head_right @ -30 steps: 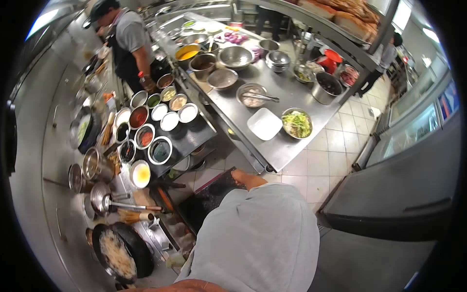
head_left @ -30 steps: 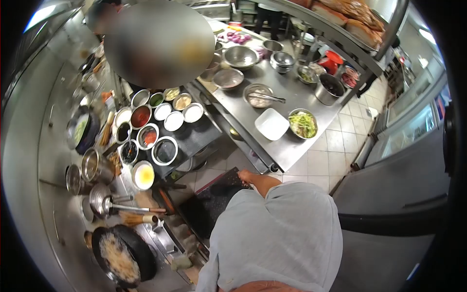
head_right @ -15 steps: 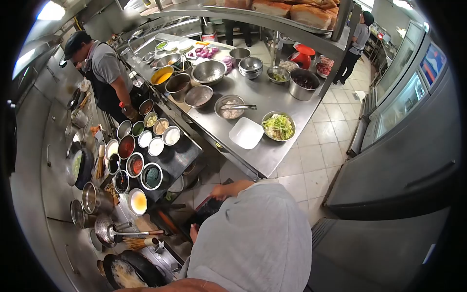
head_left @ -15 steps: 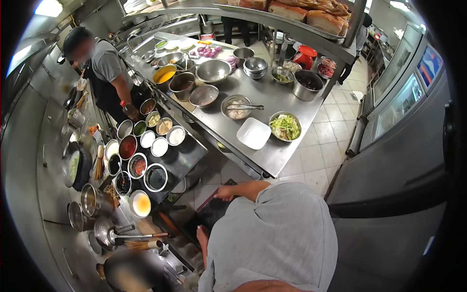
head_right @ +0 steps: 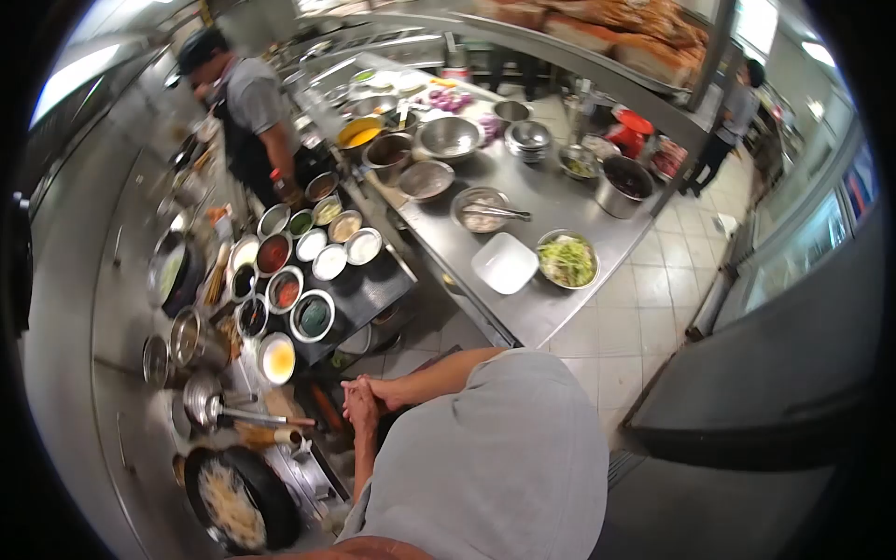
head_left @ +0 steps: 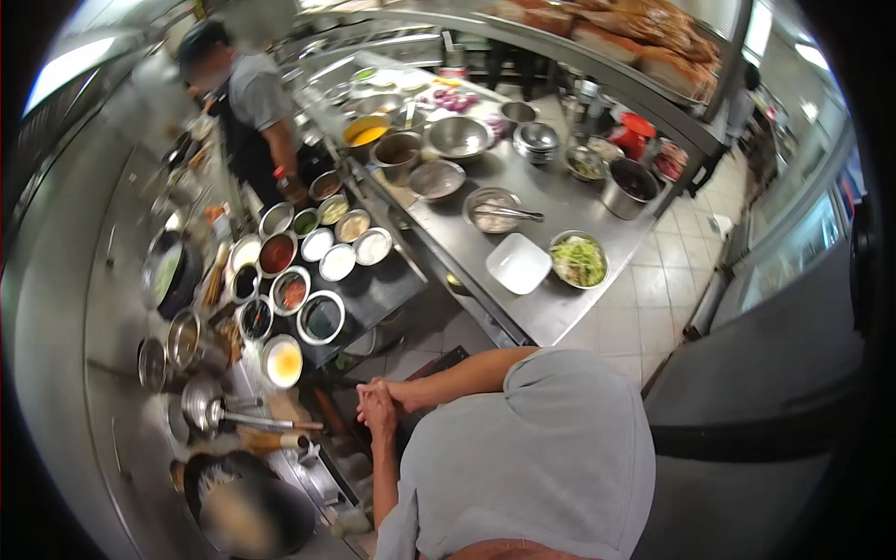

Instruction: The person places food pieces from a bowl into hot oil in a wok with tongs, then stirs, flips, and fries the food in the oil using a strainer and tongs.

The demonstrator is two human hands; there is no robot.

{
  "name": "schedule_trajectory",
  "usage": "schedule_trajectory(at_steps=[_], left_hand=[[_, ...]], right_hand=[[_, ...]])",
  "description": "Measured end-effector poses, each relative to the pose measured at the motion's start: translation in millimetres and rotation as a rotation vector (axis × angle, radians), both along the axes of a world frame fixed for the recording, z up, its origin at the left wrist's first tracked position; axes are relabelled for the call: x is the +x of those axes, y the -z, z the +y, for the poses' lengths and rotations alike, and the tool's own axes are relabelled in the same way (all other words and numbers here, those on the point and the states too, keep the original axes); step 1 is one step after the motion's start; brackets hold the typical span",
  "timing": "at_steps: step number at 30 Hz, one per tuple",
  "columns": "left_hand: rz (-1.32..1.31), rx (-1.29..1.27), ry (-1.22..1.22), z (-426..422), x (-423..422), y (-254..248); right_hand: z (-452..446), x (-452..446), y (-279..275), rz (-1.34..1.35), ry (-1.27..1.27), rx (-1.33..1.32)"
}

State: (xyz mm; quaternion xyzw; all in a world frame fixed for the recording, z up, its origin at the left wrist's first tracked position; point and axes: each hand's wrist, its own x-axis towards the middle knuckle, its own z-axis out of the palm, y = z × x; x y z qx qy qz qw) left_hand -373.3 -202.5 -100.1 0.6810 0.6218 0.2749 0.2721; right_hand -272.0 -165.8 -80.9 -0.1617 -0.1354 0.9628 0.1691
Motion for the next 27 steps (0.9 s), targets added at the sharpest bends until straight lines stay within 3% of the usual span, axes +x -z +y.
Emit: schedule_trajectory(at_steps=[5, 6, 8, 11, 13, 16, 19, 22, 24, 26, 27], left_hand=[[-0.2, 0.263, -0.192, -25, 23, -31], [-0.21, 0.222, -0.16, -29, 16, -35], [-0.219, 0.181, -0.16, -38, 12, -37], [-0.563, -0.052, -0.29, -63, 18, -49], [-0.463, -0.11, -0.347, -75, 5, -32], [-0.518, -0.087, -0.454, -107, -22, 36], [-0.472, -0.215, -0.603, -136, -35, 53], [-0.399, -0.316, -0.68, -171, -39, 67], [-0.346, -0.396, -0.732, -201, -42, 115], [-0.338, -0.454, -0.8, -227, -36, 138], [-0.325, -0.51, -0.822, -242, -33, 143]], right_hand=[[-6, 5, 26, -0.234, -0.076, -0.115], [-11, 20, -21, -0.35, -0.039, -0.137], [1, 15, 34, -0.426, 0.01, -0.135], [23, 23, 100, -0.464, 0.081, -0.166], [30, 33, 121, -0.518, 0.151, -0.225], [31, 52, 115, -0.605, 0.162, -0.185], [34, 74, 136, -0.697, 0.197, -0.074], [30, 93, 141, -0.974, 0.253, -0.031], [36, 116, 185, -0.987, 0.121, 0.006], [33, 147, 265, -1.064, 0.101, 0.147], [37, 160, 265, -1.279, -0.243, 0.857]])
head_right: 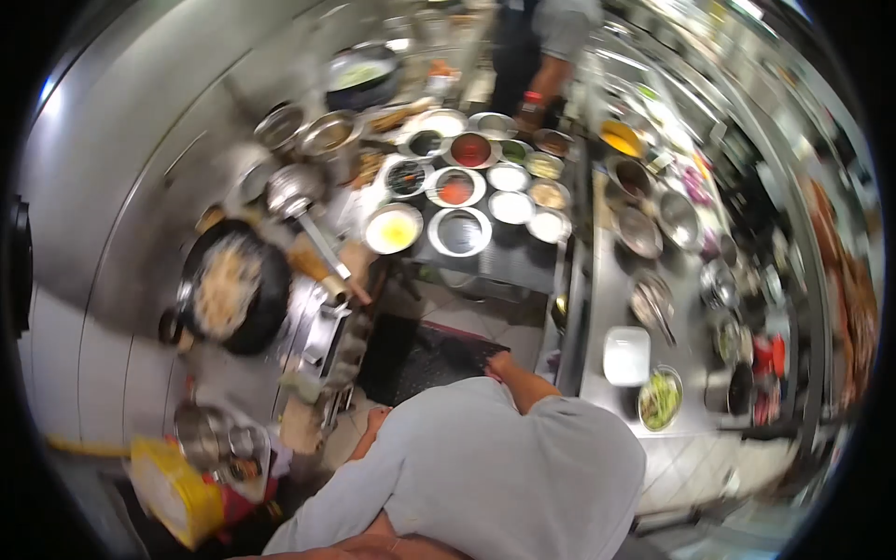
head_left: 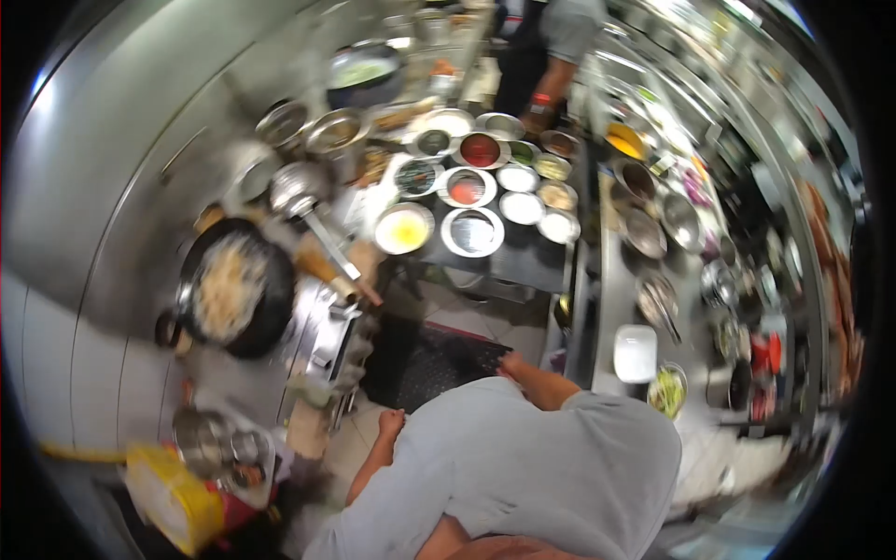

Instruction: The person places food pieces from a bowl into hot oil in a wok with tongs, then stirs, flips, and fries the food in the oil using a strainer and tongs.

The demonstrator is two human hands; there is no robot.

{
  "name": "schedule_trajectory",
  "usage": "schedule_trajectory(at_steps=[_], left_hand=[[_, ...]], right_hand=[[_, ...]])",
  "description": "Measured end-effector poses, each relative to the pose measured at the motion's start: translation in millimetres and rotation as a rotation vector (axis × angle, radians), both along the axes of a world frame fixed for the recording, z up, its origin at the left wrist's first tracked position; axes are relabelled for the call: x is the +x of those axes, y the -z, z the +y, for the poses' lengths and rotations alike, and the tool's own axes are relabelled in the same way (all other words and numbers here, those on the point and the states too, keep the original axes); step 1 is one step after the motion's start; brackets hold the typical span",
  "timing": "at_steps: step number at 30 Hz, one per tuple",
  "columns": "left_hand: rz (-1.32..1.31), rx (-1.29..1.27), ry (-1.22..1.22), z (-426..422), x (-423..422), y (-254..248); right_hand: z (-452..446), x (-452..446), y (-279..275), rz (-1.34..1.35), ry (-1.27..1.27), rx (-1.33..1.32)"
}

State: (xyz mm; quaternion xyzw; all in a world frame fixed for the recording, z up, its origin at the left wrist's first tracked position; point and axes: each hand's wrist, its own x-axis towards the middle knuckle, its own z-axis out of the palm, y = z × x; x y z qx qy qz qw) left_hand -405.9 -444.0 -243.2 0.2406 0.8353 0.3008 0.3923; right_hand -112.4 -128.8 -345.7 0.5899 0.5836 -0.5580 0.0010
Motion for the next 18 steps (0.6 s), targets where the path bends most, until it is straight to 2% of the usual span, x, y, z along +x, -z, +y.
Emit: schedule_trajectory(at_steps=[1, 2, 3, 4, 6, 7, 12, 14, 15, 18], left_hand=[[-0.01, -0.177, -0.011, -10, 3, 1], [-0.018, -0.183, -0.103, -23, 3, 18], [0.084, -0.254, -0.011, -35, 2, 49], [0.173, -0.334, 0.087, -54, 13, 61], [0.001, -0.425, -0.068, -66, 22, 60], [0.005, -0.412, -0.099, -73, 27, 66], [-0.113, -0.43, -0.352, -84, 46, 56], [-0.132, -0.437, -0.345, -87, 49, 61], [-0.138, -0.438, -0.362, -88, 52, 63], [-0.157, -0.379, -0.445, -92, 60, 71]], right_hand=[[5, 9, -6, -0.29, -0.59, 0.435], [3, 16, -13, -0.271, -0.498, 0.28], [5, 17, -22, -0.302, -0.469, 0.129], [3, 17, -31, -0.352, -0.436, -0.023], [-1, 13, -61, -0.289, -0.469, 0.049], [0, 9, -64, -0.29, -0.492, 0.055], [21, -16, 5, -0.22, -0.443, 0.006], [26, -42, -2, -0.165, -0.39, -0.077], [37, -57, -9, -0.156, -0.416, -0.205], [33, -113, -75, -0.188, -0.339, -0.255]])
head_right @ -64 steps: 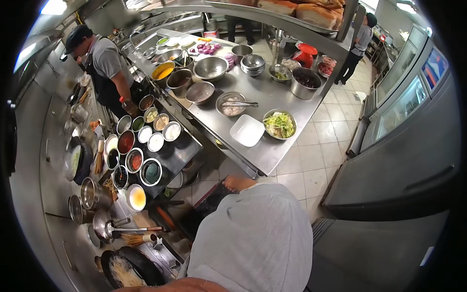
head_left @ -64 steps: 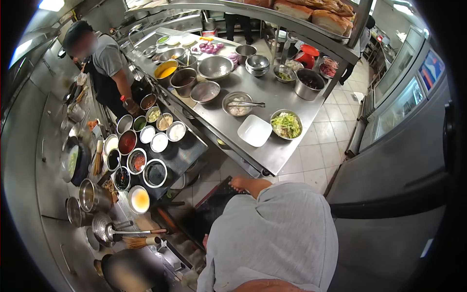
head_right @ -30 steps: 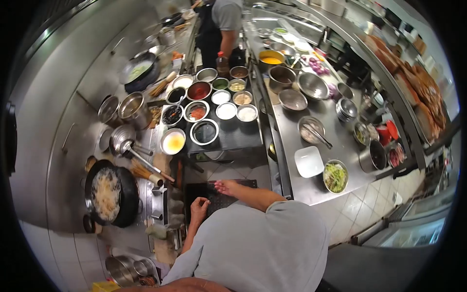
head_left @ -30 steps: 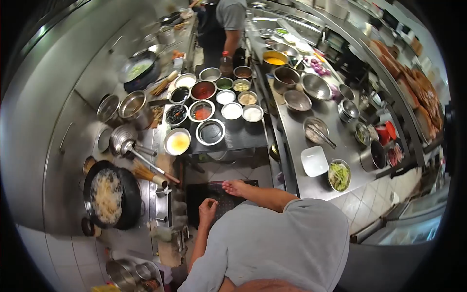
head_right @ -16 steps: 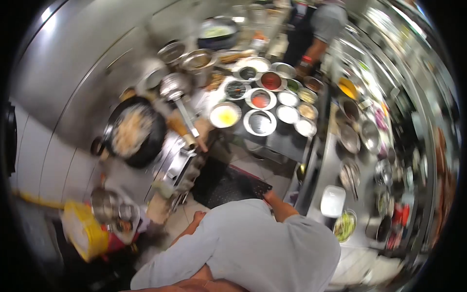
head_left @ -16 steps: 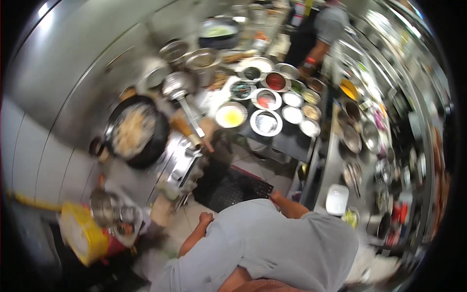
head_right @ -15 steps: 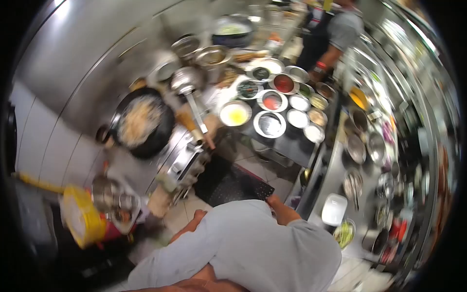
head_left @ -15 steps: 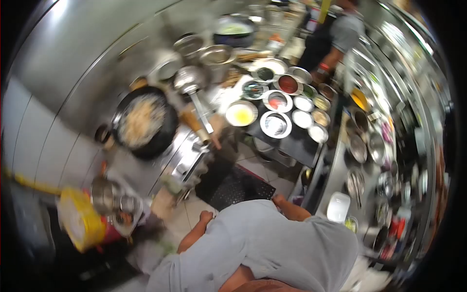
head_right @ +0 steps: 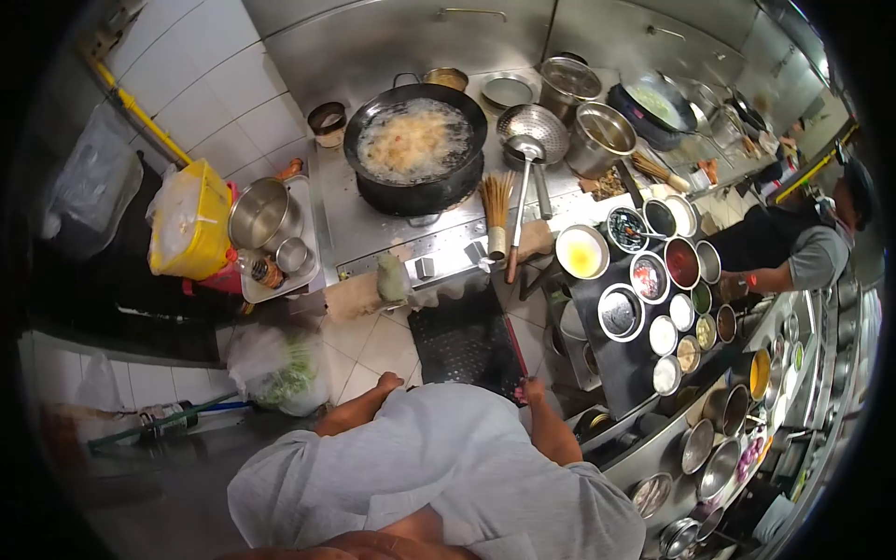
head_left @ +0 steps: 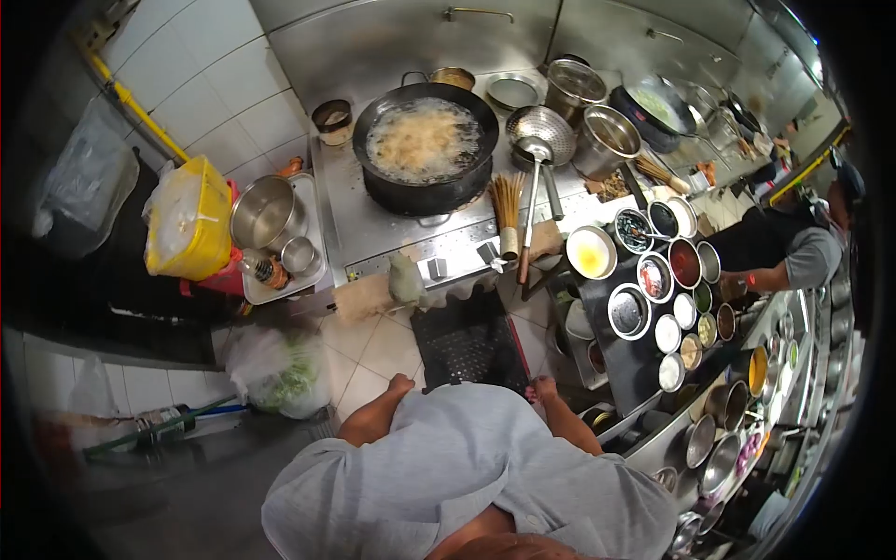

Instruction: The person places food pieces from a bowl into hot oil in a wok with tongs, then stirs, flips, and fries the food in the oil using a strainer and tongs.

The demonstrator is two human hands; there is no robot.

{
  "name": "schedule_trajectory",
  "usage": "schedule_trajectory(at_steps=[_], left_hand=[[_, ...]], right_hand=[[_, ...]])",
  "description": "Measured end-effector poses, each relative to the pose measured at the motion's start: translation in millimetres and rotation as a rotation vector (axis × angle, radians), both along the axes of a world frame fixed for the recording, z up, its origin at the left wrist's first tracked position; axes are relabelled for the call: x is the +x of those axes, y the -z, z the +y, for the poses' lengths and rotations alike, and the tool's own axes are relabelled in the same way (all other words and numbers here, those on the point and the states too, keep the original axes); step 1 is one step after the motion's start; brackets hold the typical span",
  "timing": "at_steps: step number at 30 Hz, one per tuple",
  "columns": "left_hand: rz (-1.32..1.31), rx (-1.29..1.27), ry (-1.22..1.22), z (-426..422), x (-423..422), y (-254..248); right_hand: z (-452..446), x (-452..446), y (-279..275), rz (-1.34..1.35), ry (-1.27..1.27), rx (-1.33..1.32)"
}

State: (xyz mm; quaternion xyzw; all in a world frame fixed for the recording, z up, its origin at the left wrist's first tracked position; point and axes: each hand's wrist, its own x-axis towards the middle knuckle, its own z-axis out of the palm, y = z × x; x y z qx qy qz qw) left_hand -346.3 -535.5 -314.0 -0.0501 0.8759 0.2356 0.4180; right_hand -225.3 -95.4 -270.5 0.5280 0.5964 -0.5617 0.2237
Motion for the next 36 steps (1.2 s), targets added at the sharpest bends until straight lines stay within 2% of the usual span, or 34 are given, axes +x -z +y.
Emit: schedule_trajectory(at_steps=[2, 7, 11, 13, 14, 16, 18, 20, 21, 24, 31, 36], left_hand=[[-0.025, 0.068, -0.082, 0, 6, 1], [0.012, 0.044, -0.097, -10, 21, 5], [0.05, 0.004, -0.047, -16, 28, -5], [0.053, 0.025, -0.096, -21, 35, -1], [0.058, 0.049, -0.144, -25, 37, 3], [0.04, 0.033, -0.159, -25, 41, -2], [0.021, 0.019, -0.176, -27, 42, -2], [0.002, 0.052, -0.192, -31, 43, 1], [0.002, 0.052, -0.192, -33, 44, 3], [0.08, 0.103, -0.17, -36, 42, 11], [0.09, 0.051, -0.142, -35, 34, 11], [0.032, 0.01, -0.033, -32, 25, 8]], right_hand=[[4, -25, -5, 0.042, -0.022, -0.016], [-4, -51, 1, 0.132, -0.037, -0.021], [-11, -50, 35, 0.167, -0.1, -0.048], [-15, -46, 51, 0.161, -0.111, -0.046], [-14, -43, 61, 0.145, -0.163, -0.026], [-22, -55, 19, 0.039, -0.548, 0.131], [-25, -56, 10, -0.004, -0.64, 0.165], [-31, -55, 6, -0.008, -0.467, 0.106], [-32, -53, 6, -0.013, -0.289, 0.048], [-33, -57, -13, -0.026, -0.19, -0.029], [-40, -55, -15, 0.047, -0.228, 0.01], [-47, -57, -32, 0.025, -0.383, 0.065]])
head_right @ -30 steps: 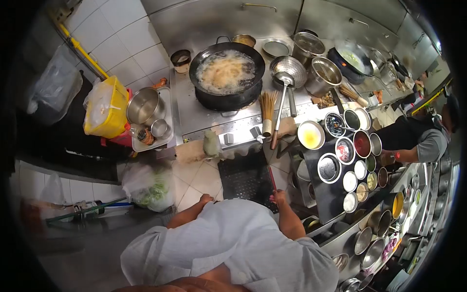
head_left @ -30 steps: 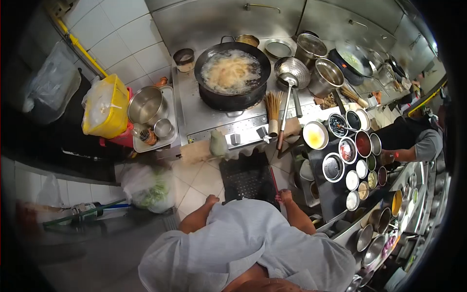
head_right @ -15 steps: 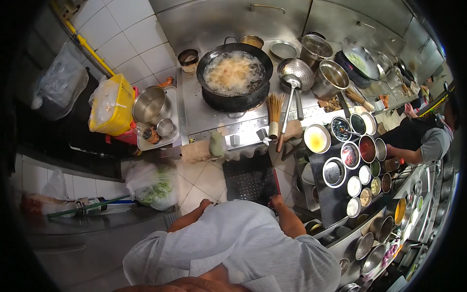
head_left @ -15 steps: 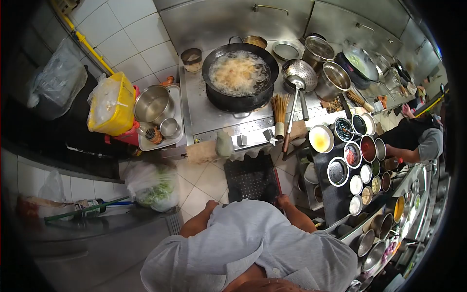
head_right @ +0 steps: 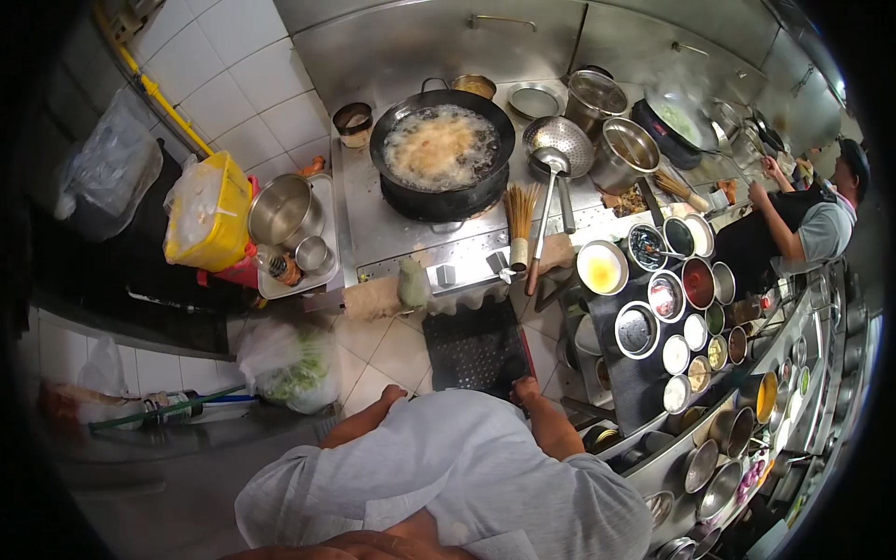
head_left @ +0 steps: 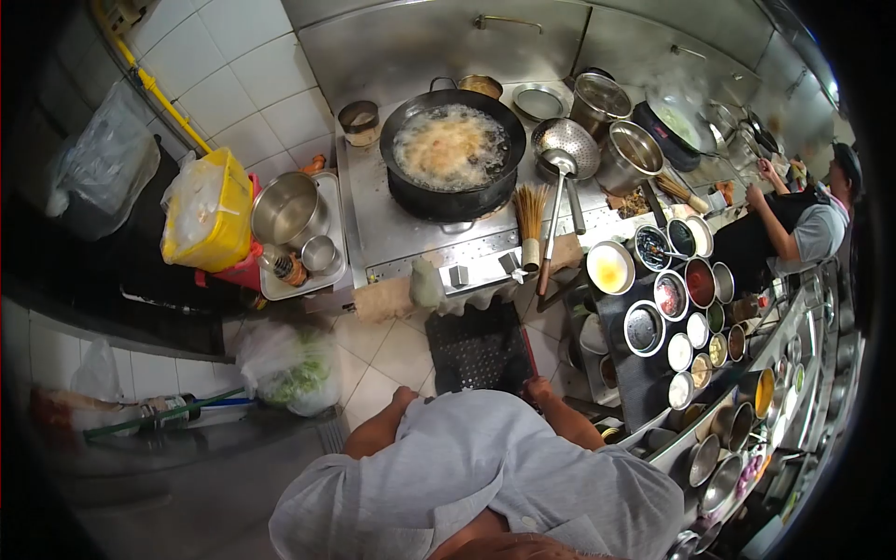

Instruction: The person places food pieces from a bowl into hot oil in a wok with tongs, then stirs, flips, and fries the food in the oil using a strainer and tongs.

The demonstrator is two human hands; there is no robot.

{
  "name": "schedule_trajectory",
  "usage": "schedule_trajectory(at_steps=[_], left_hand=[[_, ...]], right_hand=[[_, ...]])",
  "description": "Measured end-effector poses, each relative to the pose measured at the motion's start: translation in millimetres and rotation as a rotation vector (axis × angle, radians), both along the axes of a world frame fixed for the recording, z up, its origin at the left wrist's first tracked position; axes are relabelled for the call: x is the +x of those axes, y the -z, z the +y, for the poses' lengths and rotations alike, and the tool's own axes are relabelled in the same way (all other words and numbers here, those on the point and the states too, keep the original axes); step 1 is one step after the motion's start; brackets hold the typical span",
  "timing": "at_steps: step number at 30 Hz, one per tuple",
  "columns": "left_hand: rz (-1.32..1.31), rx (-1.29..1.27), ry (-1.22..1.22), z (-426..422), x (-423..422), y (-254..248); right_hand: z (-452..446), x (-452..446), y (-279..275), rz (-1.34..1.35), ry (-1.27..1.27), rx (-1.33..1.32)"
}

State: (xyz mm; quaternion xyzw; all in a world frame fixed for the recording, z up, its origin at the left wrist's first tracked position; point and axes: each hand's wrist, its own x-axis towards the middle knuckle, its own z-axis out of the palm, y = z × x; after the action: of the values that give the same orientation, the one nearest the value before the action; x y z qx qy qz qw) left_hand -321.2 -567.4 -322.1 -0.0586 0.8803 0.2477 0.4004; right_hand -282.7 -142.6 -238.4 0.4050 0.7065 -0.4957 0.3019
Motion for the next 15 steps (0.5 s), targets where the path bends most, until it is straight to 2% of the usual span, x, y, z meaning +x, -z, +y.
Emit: schedule_trajectory(at_steps=[3, 5, 10, 12, 15], left_hand=[[-0.029, 0.022, -0.024, -1, 1, 2], [0.057, 0.004, -0.06, -3, 4, 8], [0.042, 0.023, 0.004, -4, 0, 12], [0.049, 0.028, 0.054, -3, -1, 13], [0.034, 0.062, 0.019, -1, -1, 13]], right_hand=[[-2, 0, -8, -0.013, -0.033, 0.051], [-2, 4, -7, -0.014, 0.006, 0.04], [3, 13, 5, -0.02, 0.063, 0.002], [8, 19, 9, -0.018, -0.018, 0.061], [10, 24, 14, -0.021, 0.077, 0.0]])
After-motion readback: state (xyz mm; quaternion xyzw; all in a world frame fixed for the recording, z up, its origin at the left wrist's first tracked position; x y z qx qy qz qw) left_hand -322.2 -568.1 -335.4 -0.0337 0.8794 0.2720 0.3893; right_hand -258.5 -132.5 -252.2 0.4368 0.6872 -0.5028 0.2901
